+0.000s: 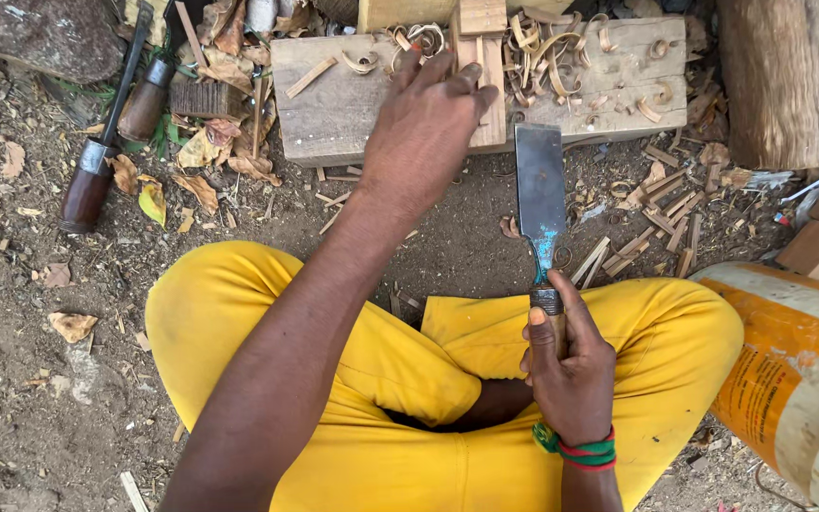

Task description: The person carves a small rectangular piece of wood using a chisel while sitting on the ground.

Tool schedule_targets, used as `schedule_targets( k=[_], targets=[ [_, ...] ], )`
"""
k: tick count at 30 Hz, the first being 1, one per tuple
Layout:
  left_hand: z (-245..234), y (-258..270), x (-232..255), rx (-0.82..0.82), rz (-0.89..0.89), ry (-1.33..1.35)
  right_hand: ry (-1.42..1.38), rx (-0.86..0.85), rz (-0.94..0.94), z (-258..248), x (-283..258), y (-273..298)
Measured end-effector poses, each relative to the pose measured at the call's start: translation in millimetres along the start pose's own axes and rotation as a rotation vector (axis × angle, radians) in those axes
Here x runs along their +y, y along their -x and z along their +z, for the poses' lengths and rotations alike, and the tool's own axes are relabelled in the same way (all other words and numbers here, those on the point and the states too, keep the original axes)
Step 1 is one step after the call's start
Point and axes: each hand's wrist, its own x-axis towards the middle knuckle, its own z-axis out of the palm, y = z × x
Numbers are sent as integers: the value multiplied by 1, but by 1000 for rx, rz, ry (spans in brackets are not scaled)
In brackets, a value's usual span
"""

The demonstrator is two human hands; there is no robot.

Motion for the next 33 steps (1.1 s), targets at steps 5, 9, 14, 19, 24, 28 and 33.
schedule_targets(
  k=[5,9,14,19,24,28,33],
  targets=[
    [-14,6,0,-46,-32,38,-27,-6,-15,-1,3,-1],
    [-14,10,1,-44,-36,45,24,-11,-68,2,-2,2],
    [0,9,-2,20,-41,58,189,-1,-153,6,-10,4],
    [-1,9,1,37,-77,72,286,18,-213,8,-14,3],
    [-11,12,3,26,-106,27,316,23,-241,6,-19,5],
    [-14,13,4,32,-132,49,361,24,-255,9,-24,9],
    [-13,12,3,29,-126,52,371,17,-326,16,-32,10]
  ],
)
